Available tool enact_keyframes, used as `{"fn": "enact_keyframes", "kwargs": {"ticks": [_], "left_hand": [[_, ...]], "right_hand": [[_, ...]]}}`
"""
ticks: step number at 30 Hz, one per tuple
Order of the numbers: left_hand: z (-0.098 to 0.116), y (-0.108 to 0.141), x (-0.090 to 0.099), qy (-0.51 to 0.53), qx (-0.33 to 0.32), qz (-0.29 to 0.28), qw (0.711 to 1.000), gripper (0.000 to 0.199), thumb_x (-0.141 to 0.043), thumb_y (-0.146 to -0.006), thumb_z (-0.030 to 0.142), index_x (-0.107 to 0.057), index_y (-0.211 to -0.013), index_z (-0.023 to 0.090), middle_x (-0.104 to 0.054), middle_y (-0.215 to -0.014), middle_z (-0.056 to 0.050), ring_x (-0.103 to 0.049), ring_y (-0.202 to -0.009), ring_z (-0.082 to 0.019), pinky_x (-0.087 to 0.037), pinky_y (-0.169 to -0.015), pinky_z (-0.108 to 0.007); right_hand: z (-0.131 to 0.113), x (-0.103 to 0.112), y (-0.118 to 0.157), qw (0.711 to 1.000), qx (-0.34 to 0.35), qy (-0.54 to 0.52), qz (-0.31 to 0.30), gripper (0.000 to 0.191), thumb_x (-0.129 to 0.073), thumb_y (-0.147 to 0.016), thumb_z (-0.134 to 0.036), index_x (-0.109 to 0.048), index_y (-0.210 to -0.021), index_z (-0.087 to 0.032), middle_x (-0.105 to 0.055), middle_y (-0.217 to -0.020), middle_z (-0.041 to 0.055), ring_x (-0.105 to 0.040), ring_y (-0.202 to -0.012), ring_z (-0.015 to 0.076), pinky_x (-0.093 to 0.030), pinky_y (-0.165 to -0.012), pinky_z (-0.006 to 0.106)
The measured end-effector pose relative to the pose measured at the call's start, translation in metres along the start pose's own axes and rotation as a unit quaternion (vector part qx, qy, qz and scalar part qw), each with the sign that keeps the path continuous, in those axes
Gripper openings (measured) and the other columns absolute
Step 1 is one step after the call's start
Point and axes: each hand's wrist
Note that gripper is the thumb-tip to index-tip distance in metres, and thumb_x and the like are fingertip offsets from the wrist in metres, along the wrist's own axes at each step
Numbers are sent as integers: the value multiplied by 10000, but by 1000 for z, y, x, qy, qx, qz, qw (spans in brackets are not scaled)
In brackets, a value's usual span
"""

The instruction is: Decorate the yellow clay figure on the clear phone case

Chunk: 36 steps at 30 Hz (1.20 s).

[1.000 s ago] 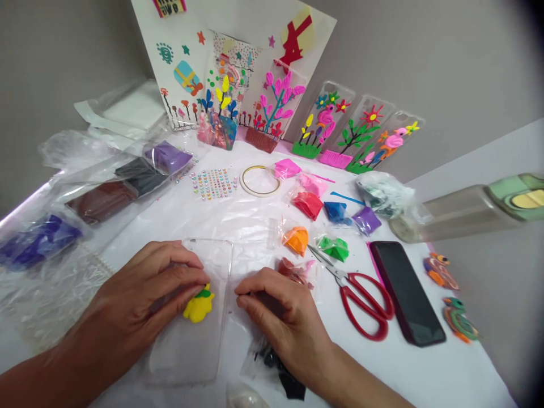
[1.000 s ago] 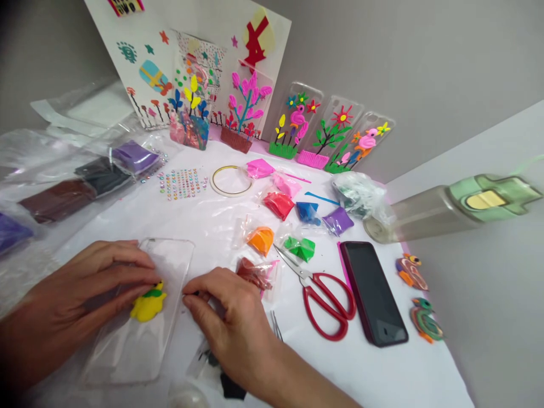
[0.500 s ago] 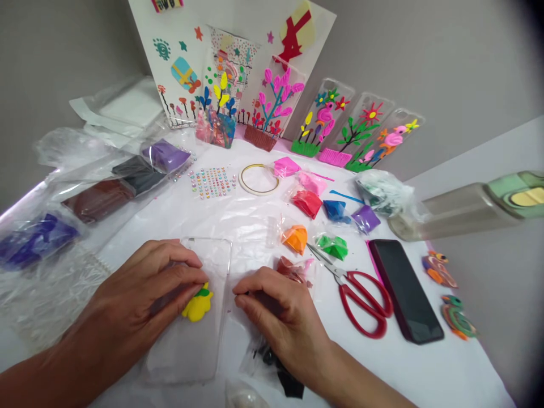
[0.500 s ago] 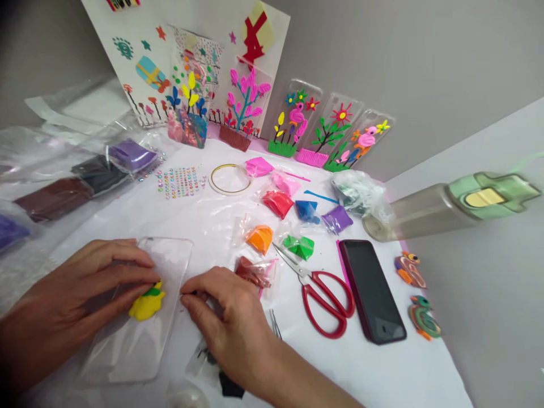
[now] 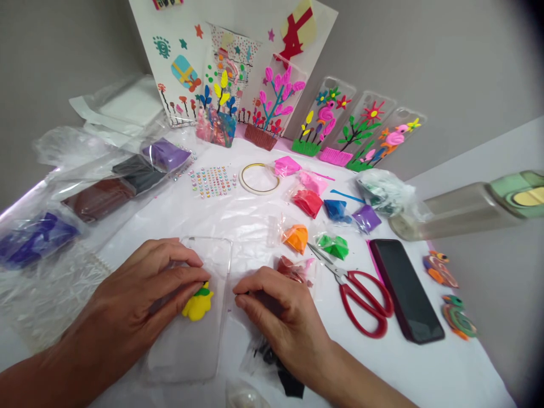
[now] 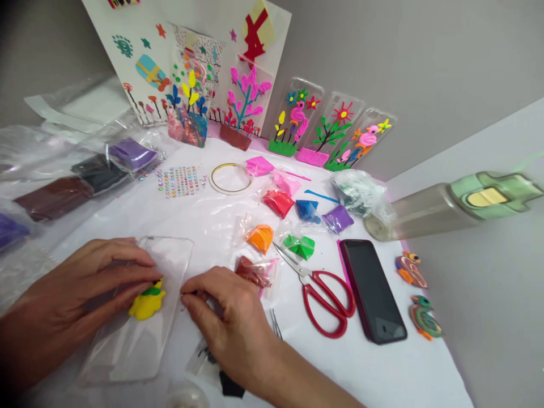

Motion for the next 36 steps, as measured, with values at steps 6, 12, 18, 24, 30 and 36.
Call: {"fn": "enact_keyframes", "kwargs": {"ticks": [6, 12, 18, 24, 30, 36], "left_hand": [[0, 1, 7, -9, 20, 16, 1000, 273, -545, -943, 235, -654, -1160, 360, -668, -1120, 15, -595, -1078, -218, -450, -959, -298], [-1, 3, 5, 3, 1, 19, 1000, 327, -519, -917, 187, -654, -1133, 392, -631, -1145, 11, -563, -1108, -229, -422, -997, -324], [4, 6, -1, 13, 33, 21, 999, 325, -496, -944, 192, -694, -1086, 407, -625, -1166, 15, -557, -1140, -239, -394, -1073, -371], [2, 6, 3, 23, 33, 31, 999, 344, -527, -916, 177, -691, -1102, 416, -633, -1150, 32, -547, -1146, -236, -380, -1077, -357], [6, 4, 4, 40, 51, 48, 997, 375, -519, -913, 167, -709, -1090, 439, -669, -1121, 35, -582, -1121, -247, -414, -1056, -385], [6, 6, 0, 45, 35, 31, 998, 371, -518, -926, 138, -731, -1076, 403, -638, -1175, 31, -540, -1192, -239, -356, -1088, -364]], "right_hand": [[-1, -1, 0, 1000, -4, -4, 4, 92, -652, -940, -153, -729, -944, -205, -725, -877, -4, -667, -804, 121, -512, -758, 214], [-1, 0, 0, 1000, -6, -6, 1, 91, -649, -946, -160, -726, -936, -207, -724, -874, -6, -662, -800, 119, -509, -756, 212], [-1, 0, 1, 1000, -8, -3, 0, 89, -649, -946, -164, -727, -951, -207, -726, -885, -4, -665, -808, 121, -511, -757, 216], [-1, 0, 0, 1000, -13, -4, -2, 95, -642, -950, -166, -727, -957, -210, -724, -894, -2, -667, -818, 126, -516, -766, 227], [0, -1, 1, 1000, -16, -3, 2, 98, -646, -950, -171, -731, -961, -219, -724, -888, -6, -664, -810, 129, -516, -759, 231], [0, 0, 1, 1000, -9, -5, 4, 98, -655, -952, -167, -738, -967, -216, -730, -896, -8, -663, -809, 117, -522, -764, 211]]}}
Point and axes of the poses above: each hand's wrist, its own y-axis away from the middle knuckle, its own x-axis out of the back of the hand, z = x × y
